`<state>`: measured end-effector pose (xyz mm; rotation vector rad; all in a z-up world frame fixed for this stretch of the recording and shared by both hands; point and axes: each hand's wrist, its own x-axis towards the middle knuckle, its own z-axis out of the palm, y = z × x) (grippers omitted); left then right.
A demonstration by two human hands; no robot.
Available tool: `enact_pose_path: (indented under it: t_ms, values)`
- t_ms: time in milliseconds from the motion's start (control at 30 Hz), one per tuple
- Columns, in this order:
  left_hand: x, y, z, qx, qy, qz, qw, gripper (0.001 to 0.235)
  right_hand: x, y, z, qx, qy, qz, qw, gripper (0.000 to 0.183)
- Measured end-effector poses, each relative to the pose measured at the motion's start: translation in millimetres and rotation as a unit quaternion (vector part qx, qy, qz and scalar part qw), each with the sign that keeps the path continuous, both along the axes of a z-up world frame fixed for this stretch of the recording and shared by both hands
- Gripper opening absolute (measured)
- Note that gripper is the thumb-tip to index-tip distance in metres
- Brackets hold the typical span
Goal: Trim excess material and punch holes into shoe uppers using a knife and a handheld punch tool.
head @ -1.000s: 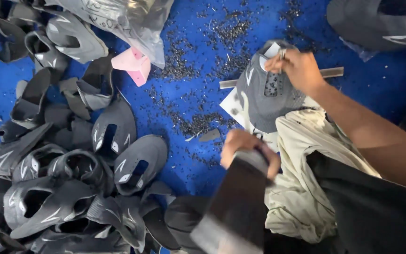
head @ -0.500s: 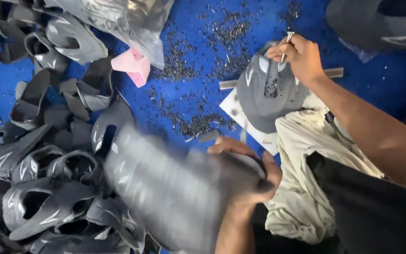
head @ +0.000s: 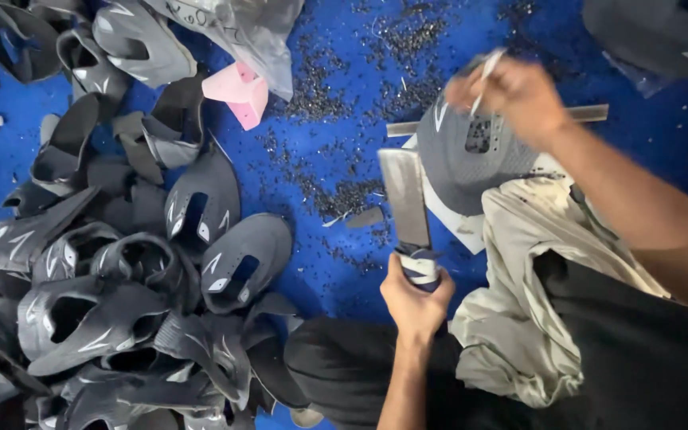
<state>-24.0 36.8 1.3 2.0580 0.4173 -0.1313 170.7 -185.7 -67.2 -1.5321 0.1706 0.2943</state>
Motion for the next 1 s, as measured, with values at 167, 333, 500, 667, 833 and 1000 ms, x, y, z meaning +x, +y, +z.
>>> enact_pose_path:
  t_ms: [167, 333, 500, 667, 833, 1000]
  values:
    - [-1.9, 5.2, 62.2, -0.018, -0.075, 0.015, 0.997, 0.03, -12.4, 22.0, -62.6, 0.012, -0.013, 0.105, 0.994, 0.011]
    - [17.8, 4.7, 109.7, -0.086, -0.262, -0.024, 0.961, 0.033, -16.3, 27.3, -53.0, -0.048, -0.037, 0.104, 0.993, 0.012]
    - [13.8, -5.3, -43.6, -0.03, -0.155, -0.016, 0.987, 0.027, -38.5, 24.2, -64.8, -0.127, -0.294, 0.149, 0.936, 0.032]
    - [13.8, -7.9, -15.2, 0.037, -0.055, -0.028, 0.997, 0.032, -15.9, 19.7, -85.3, -0.098, -0.127, 0.05, 0.986, 0.016]
    - [27.3, -9.2, 64.0, -0.028, -0.173, 0.003, 0.984, 0.043, -6.2, 22.8, -66.0, 0.067, 0.02, 0.012, 0.997, 0.012]
    - [25.7, -9.8, -53.8, 0.012, -0.196, -0.072, 0.978, 0.04, -32.9, 28.3, -49.7, -0.22, -0.308, 0.083, 0.922, 0.017]
